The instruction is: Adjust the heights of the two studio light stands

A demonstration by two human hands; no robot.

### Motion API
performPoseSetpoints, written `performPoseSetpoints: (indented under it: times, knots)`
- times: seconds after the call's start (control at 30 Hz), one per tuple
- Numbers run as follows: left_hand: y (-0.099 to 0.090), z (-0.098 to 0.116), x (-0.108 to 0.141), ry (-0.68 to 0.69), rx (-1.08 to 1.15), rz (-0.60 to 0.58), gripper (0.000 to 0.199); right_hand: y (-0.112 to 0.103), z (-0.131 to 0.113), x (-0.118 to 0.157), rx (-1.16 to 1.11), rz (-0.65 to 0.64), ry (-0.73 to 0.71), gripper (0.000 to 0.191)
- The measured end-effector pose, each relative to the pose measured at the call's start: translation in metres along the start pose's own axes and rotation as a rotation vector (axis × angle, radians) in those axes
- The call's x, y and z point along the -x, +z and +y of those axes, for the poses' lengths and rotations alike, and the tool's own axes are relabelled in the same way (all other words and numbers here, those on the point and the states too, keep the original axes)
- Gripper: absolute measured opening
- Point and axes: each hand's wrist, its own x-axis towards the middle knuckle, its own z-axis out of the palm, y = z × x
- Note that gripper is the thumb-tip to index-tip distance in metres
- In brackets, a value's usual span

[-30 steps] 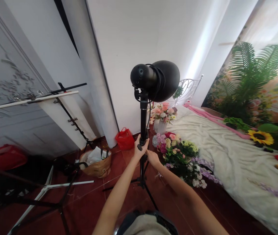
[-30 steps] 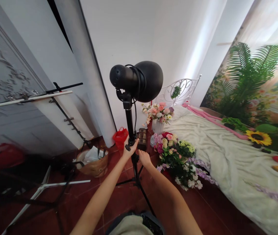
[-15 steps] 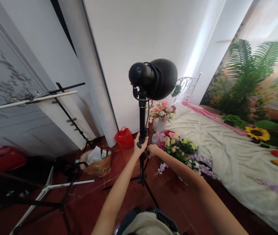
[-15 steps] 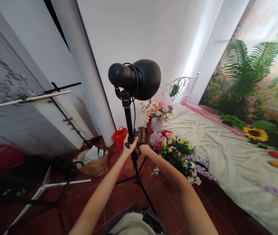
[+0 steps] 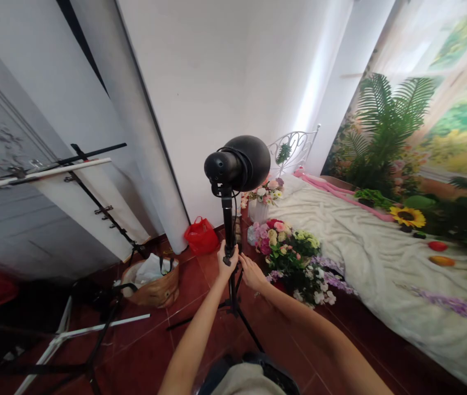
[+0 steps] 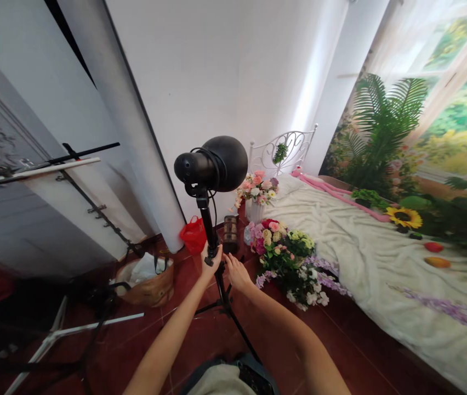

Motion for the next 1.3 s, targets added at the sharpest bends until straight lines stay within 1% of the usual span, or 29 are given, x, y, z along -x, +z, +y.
performPoseSetpoints:
  times: [0.13,0.23,0.4,0.57,0.7,0.83,0.93,1.0,1.1,1.23,1.3]
  knots:
    - [-0.001,0.004,-0.003,0.009,-0.012,-0.034,0.016,0.000,-0.001,0.000,-0.043,-0.002,0.010,0.074]
    - [-0.003,0.007,-0.003,-0.011,-0.020,-0.053,0.017,-0.001,-0.002,0.001,-0.076,0.002,0.001,0.077]
    - [-0.007,0.005,0.000,-0.038,0.006,-0.093,0.019,-0.001,-0.006,0.003,-0.123,0.036,-0.001,0.079]
    - [-0.010,-0.005,0.003,-0.016,-0.017,-0.080,0.018,-0.002,-0.008,0.003,-0.130,0.057,-0.010,0.079]
    - [-0.007,-0.012,0.008,-0.050,-0.016,-0.070,0.020,-0.002,-0.008,0.002,-0.133,0.041,0.019,0.080]
    - [-0.005,-0.008,0.007,-0.046,0.002,-0.058,0.020,-0.004,-0.007,0.003,-0.130,0.030,0.030,0.077]
    - [-0.006,0.005,-0.001,-0.019,0.032,-0.099,0.018,-0.008,-0.009,0.004,-0.135,0.029,0.027,0.075]
    - [-0.007,0.020,-0.009,-0.009,0.043,-0.120,0.017,-0.009,-0.011,0.004,-0.141,0.024,0.039,0.074]
    - [-0.007,0.050,-0.027,0.024,0.030,-0.109,0.017,-0.010,-0.014,0.002,-0.140,0.005,0.081,0.077]
    - [-0.006,0.097,-0.059,0.114,0.040,-0.102,0.018,-0.009,-0.014,0.002,-0.139,-0.012,0.098,0.076]
    - [-0.005,0.113,-0.071,0.150,0.061,-0.111,0.019,-0.009,-0.013,0.003,-0.140,-0.021,0.100,0.076]
